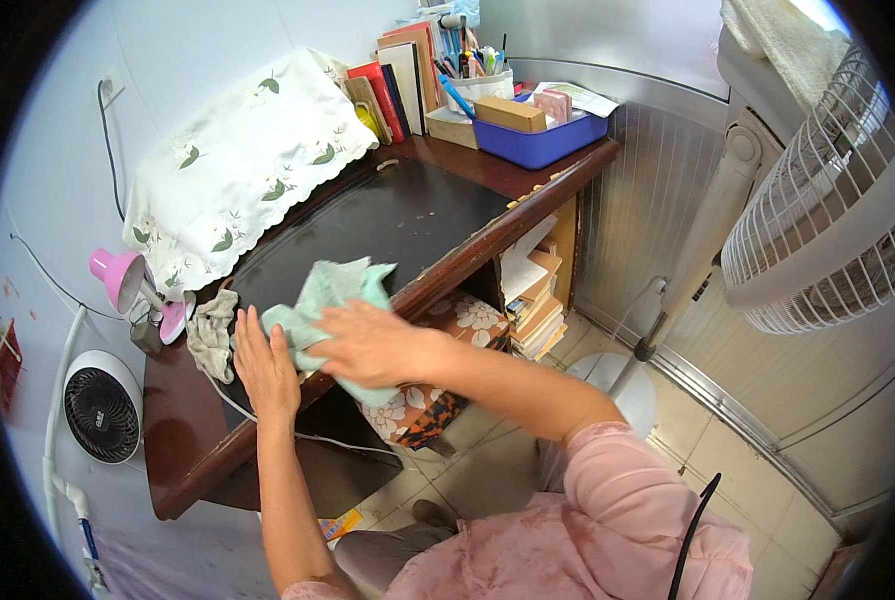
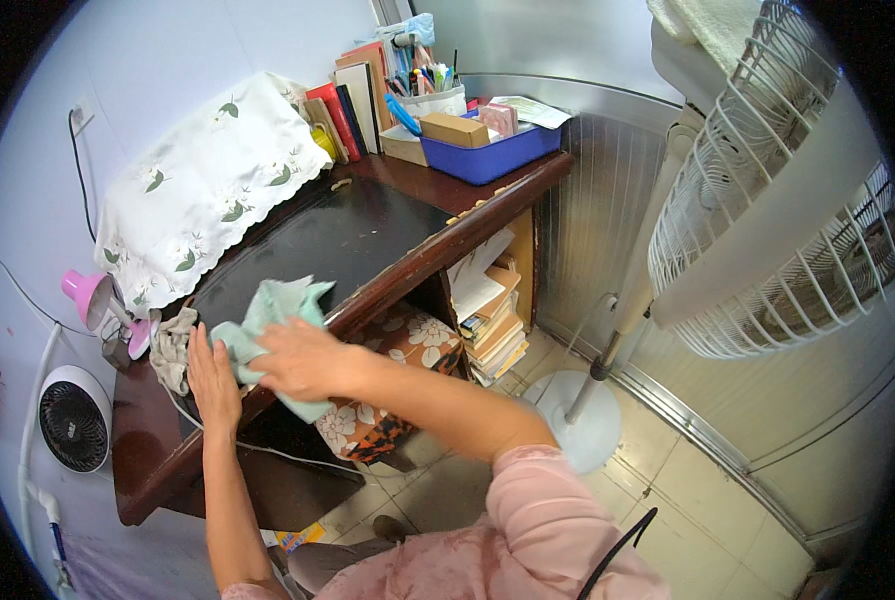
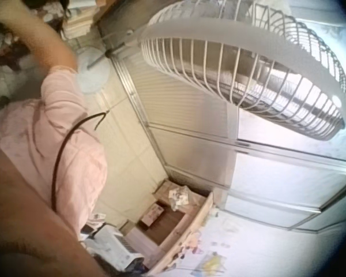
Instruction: The person wipes the surface of a wooden desk with a cloth, then retrieves papers and notebooks from a drawer. They wipe each item individually with the cloth and place them back on the desk.
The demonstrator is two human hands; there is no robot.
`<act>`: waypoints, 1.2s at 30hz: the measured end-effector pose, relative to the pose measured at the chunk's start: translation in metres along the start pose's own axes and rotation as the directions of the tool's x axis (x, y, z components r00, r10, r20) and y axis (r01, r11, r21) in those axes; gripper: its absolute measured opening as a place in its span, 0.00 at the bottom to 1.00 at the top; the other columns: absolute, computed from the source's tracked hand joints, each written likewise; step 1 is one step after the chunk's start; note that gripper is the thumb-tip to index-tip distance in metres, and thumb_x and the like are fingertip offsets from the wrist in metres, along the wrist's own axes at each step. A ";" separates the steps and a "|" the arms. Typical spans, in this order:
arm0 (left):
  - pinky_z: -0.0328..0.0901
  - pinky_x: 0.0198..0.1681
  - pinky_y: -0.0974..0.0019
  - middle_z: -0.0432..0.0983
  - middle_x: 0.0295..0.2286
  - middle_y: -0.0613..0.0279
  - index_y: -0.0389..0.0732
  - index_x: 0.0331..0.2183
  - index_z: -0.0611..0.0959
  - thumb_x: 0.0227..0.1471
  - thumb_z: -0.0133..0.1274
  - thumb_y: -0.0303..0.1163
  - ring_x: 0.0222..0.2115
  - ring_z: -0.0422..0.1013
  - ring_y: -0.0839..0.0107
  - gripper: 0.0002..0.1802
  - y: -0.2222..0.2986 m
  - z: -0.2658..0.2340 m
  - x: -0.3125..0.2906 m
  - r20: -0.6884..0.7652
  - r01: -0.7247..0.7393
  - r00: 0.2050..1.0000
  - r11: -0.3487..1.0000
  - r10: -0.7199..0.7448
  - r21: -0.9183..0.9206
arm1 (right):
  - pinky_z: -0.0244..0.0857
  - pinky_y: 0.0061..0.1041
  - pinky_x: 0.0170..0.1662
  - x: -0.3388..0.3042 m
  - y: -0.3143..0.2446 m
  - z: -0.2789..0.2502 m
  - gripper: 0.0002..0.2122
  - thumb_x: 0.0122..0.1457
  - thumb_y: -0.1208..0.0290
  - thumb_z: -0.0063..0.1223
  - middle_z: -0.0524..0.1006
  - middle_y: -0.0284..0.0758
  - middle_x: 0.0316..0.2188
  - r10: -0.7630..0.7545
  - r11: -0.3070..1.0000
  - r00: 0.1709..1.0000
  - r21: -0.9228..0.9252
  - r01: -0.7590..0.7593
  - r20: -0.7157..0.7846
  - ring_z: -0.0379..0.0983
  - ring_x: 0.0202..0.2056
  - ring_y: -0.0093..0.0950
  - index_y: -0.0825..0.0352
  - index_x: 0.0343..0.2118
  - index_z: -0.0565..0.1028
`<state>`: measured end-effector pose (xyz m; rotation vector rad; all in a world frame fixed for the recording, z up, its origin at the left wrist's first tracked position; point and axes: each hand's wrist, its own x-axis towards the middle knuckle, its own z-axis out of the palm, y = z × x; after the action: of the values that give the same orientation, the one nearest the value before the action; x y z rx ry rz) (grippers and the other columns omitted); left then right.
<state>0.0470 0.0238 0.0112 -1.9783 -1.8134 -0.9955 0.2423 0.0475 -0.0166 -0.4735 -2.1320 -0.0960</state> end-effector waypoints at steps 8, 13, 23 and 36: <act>0.43 0.62 0.48 0.53 0.60 0.50 0.37 0.57 0.64 0.62 0.34 0.48 0.62 0.48 0.55 0.30 0.008 -0.001 0.005 0.032 0.059 0.998 0.998 -0.059 0.012 | 0.57 0.49 0.52 -0.016 0.110 -0.082 0.18 0.62 0.57 0.36 0.73 0.42 0.46 0.742 0.491 0.666 -0.615 -0.617 -0.076 0.66 0.50 0.44 0.62 0.42 0.77; 0.52 0.58 0.55 0.63 0.54 0.42 0.32 0.36 0.74 0.59 0.40 0.29 0.55 0.59 0.49 0.10 -0.014 0.008 0.005 -0.186 -0.074 0.982 0.982 0.042 -0.172 | 0.59 0.49 0.49 0.029 0.051 -0.008 0.16 0.59 0.61 0.38 0.75 0.45 0.39 0.466 0.830 0.834 -0.471 -0.297 0.296 0.69 0.46 0.43 0.63 0.35 0.79; 0.54 0.57 0.59 0.65 0.54 0.46 0.33 0.27 0.76 0.55 0.47 0.28 0.55 0.61 0.53 0.08 -0.013 -0.001 -0.002 -0.196 0.022 0.978 0.967 -0.073 -0.253 | 0.56 0.47 0.54 -0.025 0.072 -0.075 0.17 0.62 0.59 0.38 0.73 0.43 0.46 0.589 0.707 0.808 -0.490 -0.510 0.008 0.66 0.50 0.42 0.63 0.40 0.77; 0.49 0.60 0.57 0.58 0.57 0.46 0.31 0.47 0.71 0.61 0.43 0.39 0.58 0.55 0.52 0.21 -0.013 -0.001 0.001 -0.304 -0.018 0.950 0.961 -0.069 -0.275 | 0.49 0.44 0.61 0.056 0.020 0.017 0.23 0.62 0.50 0.36 0.66 0.45 0.55 0.094 0.989 0.841 0.050 -0.143 0.532 0.59 0.58 0.41 0.57 0.55 0.69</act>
<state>0.0345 0.0261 0.0088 -1.8132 -1.6006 -1.5440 0.2082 0.0865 0.0169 -0.6338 -2.6263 0.2272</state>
